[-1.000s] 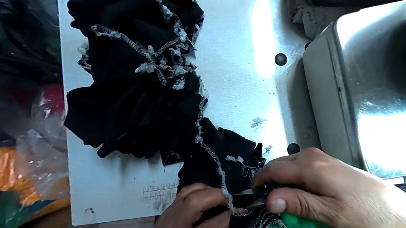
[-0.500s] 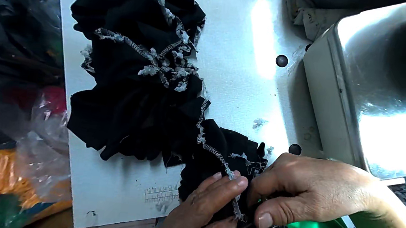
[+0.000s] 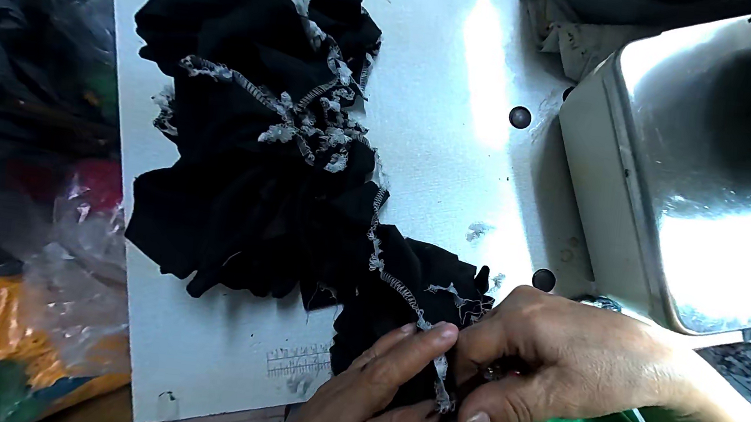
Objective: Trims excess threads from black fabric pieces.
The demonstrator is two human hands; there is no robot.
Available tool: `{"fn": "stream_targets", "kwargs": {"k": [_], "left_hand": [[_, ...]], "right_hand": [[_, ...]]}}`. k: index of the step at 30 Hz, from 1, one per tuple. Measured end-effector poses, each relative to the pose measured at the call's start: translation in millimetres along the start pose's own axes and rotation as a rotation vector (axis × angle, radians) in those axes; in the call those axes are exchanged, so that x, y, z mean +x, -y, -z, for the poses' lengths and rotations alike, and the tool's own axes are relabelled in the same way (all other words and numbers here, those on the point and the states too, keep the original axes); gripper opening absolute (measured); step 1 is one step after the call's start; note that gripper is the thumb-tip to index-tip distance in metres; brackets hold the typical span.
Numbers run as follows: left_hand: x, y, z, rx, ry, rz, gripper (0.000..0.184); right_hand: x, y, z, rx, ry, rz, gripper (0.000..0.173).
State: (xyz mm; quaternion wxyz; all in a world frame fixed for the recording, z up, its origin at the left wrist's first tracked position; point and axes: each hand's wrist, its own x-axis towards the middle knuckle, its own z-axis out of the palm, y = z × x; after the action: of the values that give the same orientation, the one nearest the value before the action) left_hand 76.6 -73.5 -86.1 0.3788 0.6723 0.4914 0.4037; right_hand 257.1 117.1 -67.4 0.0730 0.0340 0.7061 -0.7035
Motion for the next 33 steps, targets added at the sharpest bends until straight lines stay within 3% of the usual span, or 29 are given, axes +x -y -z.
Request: {"fn": "stream_targets", "kwargs": {"k": [4, 10, 15, 21, 26, 30, 33], "left_hand": [[1.7, -0.7, 0.8, 0.047, 0.013, -0.03, 0.028], [1.6, 0.3, 0.7, 0.021, 0.009, -0.009, 0.03], [3.5, -1.0, 1.4, 0.023, 0.014, -0.017, 0.03], [4.1, -0.3, 0.8, 0.038, 0.01, -0.017, 0.031], [5.9, -2.3, 2.7, 0.013, 0.028, -0.005, 0.033], [6.1, 0.8, 1.7, 0.022, 0.013, -0.024, 0.037], [4.5, 0.3, 1.2, 0.016, 0.004, -0.004, 0.035]], "right_hand": [[-3.4, 0.2, 0.7, -0.045, -0.014, 0.1, 0.038], [-0.8, 2.1, -0.7, -0.039, -0.019, 0.045, 0.034], [-3.9, 3.9, -1.5, -0.152, -0.049, 0.137, 0.038], [-0.4, 4.5, -1.5, -0.053, -0.014, 0.021, 0.034], [0.8, -0.9, 0.0, -0.071, -0.051, 0.133, 0.037], [1.6, -0.6, 0.9, -0.097, -0.109, 0.068, 0.036], [1.8, 7.5, 3.6, -0.08, -0.018, 0.011, 0.037]]}}
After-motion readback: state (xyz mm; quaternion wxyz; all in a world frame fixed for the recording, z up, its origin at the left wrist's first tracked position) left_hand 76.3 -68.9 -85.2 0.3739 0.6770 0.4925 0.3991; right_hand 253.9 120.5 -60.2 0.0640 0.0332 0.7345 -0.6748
